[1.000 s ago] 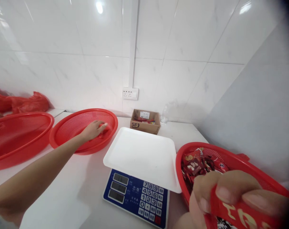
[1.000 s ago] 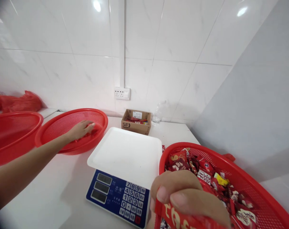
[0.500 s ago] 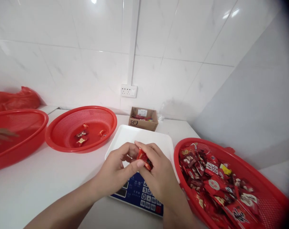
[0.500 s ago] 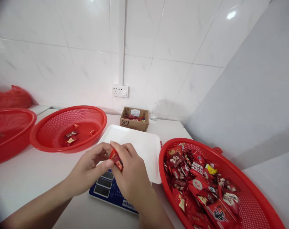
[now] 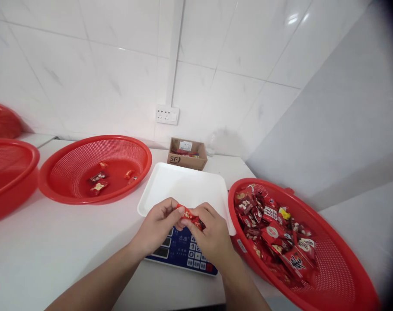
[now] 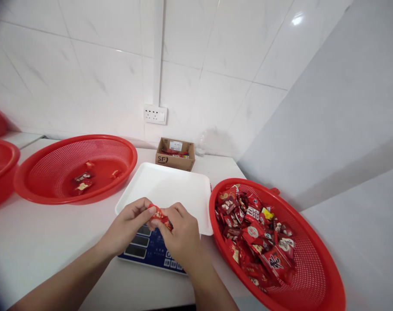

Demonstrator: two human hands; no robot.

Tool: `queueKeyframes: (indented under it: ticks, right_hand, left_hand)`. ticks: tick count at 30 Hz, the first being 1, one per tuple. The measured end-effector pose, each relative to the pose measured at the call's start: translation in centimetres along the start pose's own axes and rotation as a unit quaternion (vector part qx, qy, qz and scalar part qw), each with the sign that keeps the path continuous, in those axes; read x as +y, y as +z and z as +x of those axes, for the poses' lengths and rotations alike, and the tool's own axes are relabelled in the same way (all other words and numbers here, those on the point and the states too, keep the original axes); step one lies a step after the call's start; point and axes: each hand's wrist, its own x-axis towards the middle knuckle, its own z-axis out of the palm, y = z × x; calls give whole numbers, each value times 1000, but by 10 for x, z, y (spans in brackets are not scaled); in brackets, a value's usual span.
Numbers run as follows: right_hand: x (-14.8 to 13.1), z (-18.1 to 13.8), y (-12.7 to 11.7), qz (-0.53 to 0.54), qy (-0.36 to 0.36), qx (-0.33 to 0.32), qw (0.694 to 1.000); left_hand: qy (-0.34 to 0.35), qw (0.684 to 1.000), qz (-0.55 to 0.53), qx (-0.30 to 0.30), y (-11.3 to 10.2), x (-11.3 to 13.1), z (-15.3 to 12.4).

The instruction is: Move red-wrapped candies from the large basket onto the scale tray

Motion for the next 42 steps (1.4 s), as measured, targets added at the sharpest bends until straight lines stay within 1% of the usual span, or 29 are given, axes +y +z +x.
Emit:
queueKeyframes:
  ticks: [4,9,13,18,21,26,29,33,38,42]
  right_hand:
    - [4,-4,9,21,29,-8,999]
    - [3,-7,11,15,59,-33,998]
    - [4,-12,14,-7,43,-21,999]
    - [4,-17,17,-2,6,18,1000]
    - [1,-19,19,4,1,36,999]
    - [-1,-19,22,14,12,64,998]
    - [1,-20,21,18,5,65,998]
    - [2,-21,18,37,-23,65,997]
    - [0,-18,17,30,7,30,999]
    - [-1,-17,19,46,-17,24,999]
  left_hand:
    - [-7,1000,1,-3,-4,-11,0]
    - [0,999,35,-9,-8,-11,0]
    - [-25,999,37,-18,-8,-13,-1]
    - [-61,996,36,-54,-8,-18,-4]
    - [-60,995,42,-65,-8,-20,-6]
    - [-35,997,43,-48,-10,-16,-9]
    - [-26,998,40,-38,-11,-14,-9]
    - [-31,998,27,-55,-13,-17,-7]
    - [-33,997,20,-66,-12,-17,-8]
    - [-38,996,16,-85,-9,-15,-11]
